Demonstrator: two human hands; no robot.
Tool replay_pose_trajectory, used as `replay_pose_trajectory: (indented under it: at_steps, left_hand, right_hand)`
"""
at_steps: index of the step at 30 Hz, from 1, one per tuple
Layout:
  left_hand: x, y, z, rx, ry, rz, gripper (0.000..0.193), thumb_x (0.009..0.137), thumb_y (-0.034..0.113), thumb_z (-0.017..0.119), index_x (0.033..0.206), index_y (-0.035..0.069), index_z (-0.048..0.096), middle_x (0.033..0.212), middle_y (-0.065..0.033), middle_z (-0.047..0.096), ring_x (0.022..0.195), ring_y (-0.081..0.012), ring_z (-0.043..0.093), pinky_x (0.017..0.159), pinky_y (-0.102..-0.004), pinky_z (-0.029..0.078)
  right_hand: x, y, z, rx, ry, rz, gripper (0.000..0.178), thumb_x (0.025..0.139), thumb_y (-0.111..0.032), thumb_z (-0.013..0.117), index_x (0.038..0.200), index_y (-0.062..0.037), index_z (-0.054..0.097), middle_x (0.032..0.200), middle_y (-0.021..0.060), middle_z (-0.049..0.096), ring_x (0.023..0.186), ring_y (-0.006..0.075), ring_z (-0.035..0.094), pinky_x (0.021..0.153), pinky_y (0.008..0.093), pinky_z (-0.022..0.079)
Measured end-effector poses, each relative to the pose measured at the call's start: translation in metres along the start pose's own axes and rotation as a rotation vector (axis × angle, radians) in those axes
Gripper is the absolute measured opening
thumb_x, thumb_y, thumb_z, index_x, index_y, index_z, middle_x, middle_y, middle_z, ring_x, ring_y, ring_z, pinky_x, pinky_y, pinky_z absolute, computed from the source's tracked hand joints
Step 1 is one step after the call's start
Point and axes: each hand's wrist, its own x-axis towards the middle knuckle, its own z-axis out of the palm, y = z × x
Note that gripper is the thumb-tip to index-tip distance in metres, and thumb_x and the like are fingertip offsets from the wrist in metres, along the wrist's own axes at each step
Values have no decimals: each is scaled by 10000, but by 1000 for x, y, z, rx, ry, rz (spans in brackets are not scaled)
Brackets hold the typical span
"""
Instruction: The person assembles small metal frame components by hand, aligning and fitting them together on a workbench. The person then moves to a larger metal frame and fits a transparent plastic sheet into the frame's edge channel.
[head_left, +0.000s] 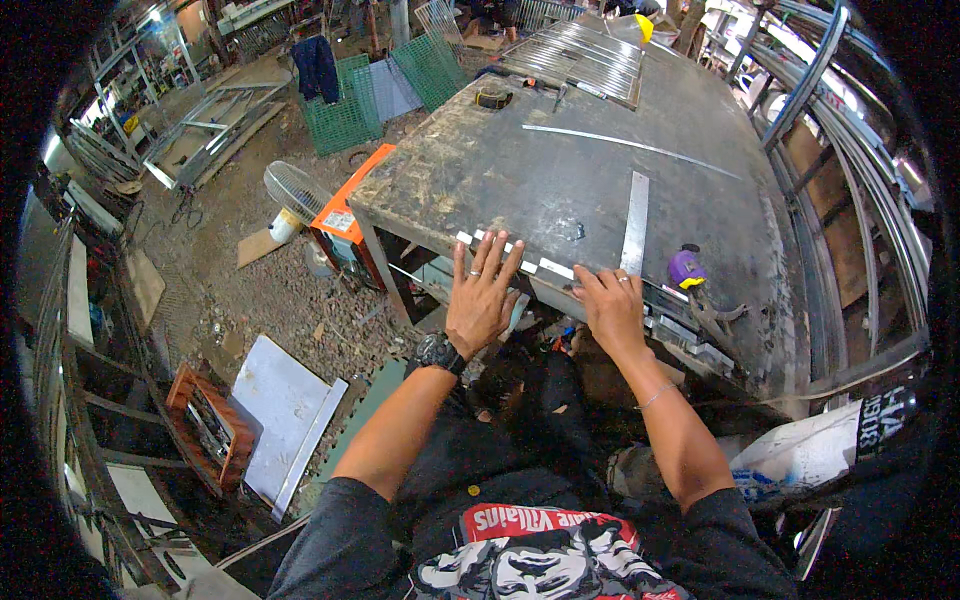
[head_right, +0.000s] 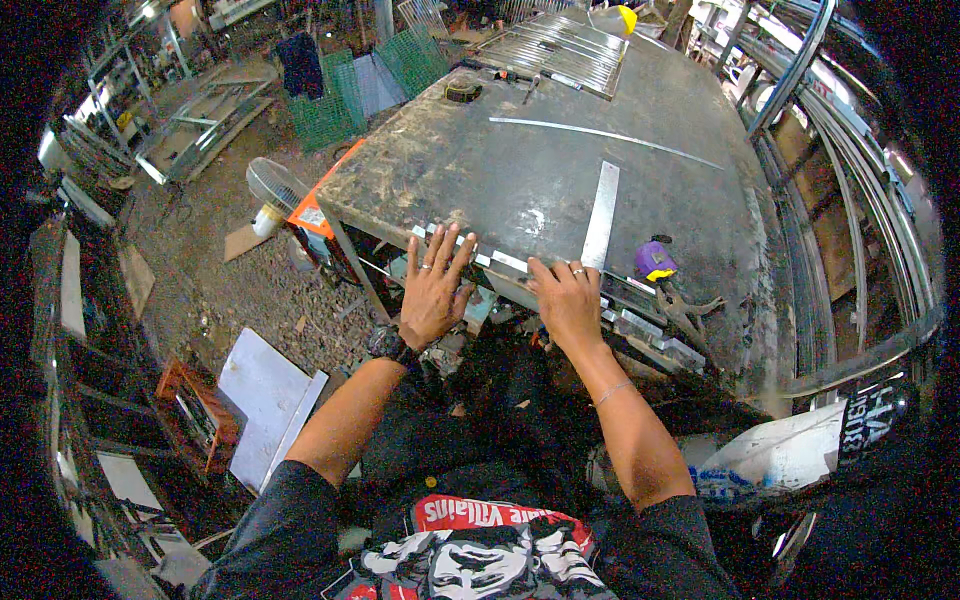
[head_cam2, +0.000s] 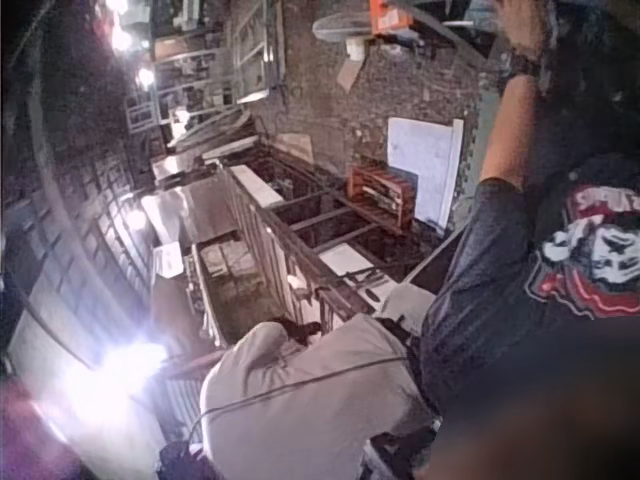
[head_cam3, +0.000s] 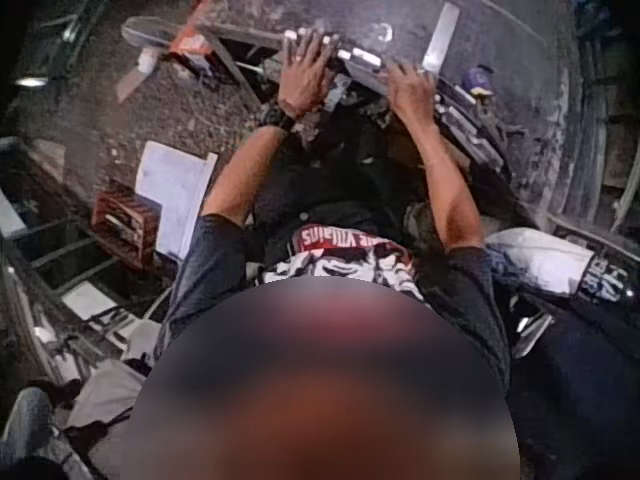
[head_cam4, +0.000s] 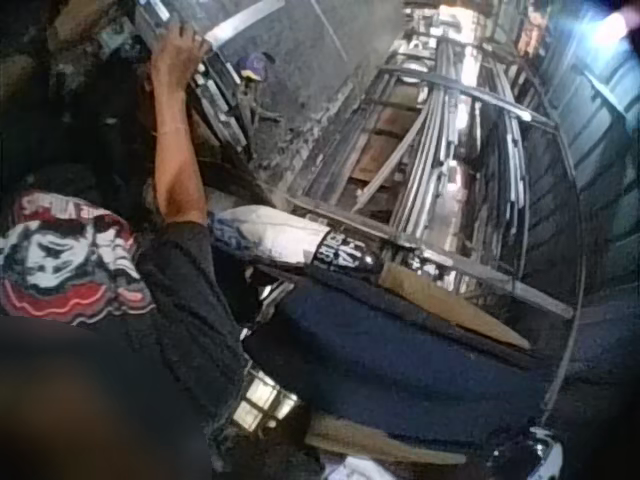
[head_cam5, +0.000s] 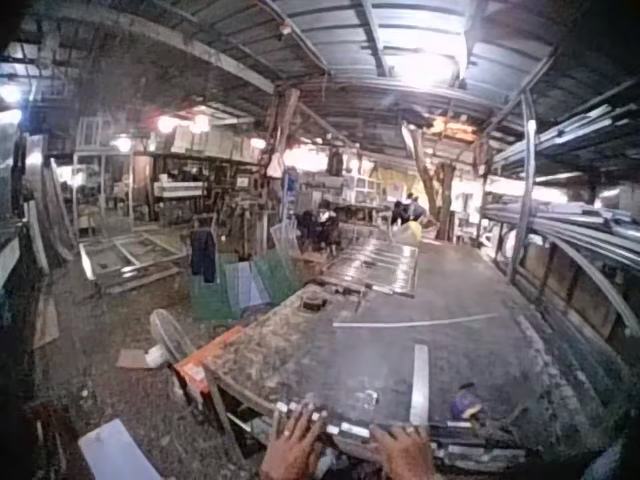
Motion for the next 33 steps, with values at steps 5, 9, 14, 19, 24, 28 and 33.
replay_pose_trajectory:
  at_steps: [5,9,14,19,24,28,33]
  left_hand:
    - [-5,-2,4,12,51,30,813,968,218,675,1685,119,303,1747,-143,277,1640,-320,200,1320,-627,73]
    - [-8,-4,2,-14,17,13,807,952,207,676,1670,94,327,1733,-136,308,1631,-312,232,1321,-626,69]
    - [-5,-5,-1,-40,67,30,792,923,175,695,1641,77,377,1690,-128,392,1599,-315,309,1321,-625,76]
    - [1,-14,-11,-102,13,48,743,936,185,697,1618,91,416,1652,-115,448,1572,-304,361,1322,-613,111]
    - [15,-21,-30,70,-66,116,648,970,264,706,1568,136,491,1568,-108,532,1556,-292,388,1326,-602,123]
    - [35,-22,-44,129,27,240,672,952,465,722,1517,149,541,1519,-104,575,1530,-295,425,1325,-615,118]
    - [50,-23,-41,96,52,301,572,915,456,758,1357,117,625,1280,-95,647,1323,-292,571,1317,-567,217]
  right_hand:
    - [1,0,-2,34,-41,15,375,963,-178,726,1329,-94,712,1021,114,674,1009,333,633,928,464,450]
    - [4,-3,-6,54,-105,62,399,968,-176,722,1356,-84,694,1078,125,691,1055,344,640,962,478,454]
    - [19,-21,2,123,31,-53,411,972,-184,711,1365,-71,677,1165,133,708,1108,346,655,996,482,476]
    - [38,-36,26,232,-45,-15,320,977,-142,683,1284,-53,704,1129,143,724,1056,365,677,973,487,510]
    - [40,-31,31,277,16,-14,225,986,-114,653,1192,-69,734,1070,147,729,1024,376,684,893,498,546]
    - [43,-24,17,337,-33,28,227,984,-118,656,1195,-84,734,1061,144,725,1008,378,695,849,500,570]
    - [43,-25,-1,372,-86,-45,275,976,-143,675,1243,-82,706,1036,138,717,972,380,709,816,497,590]
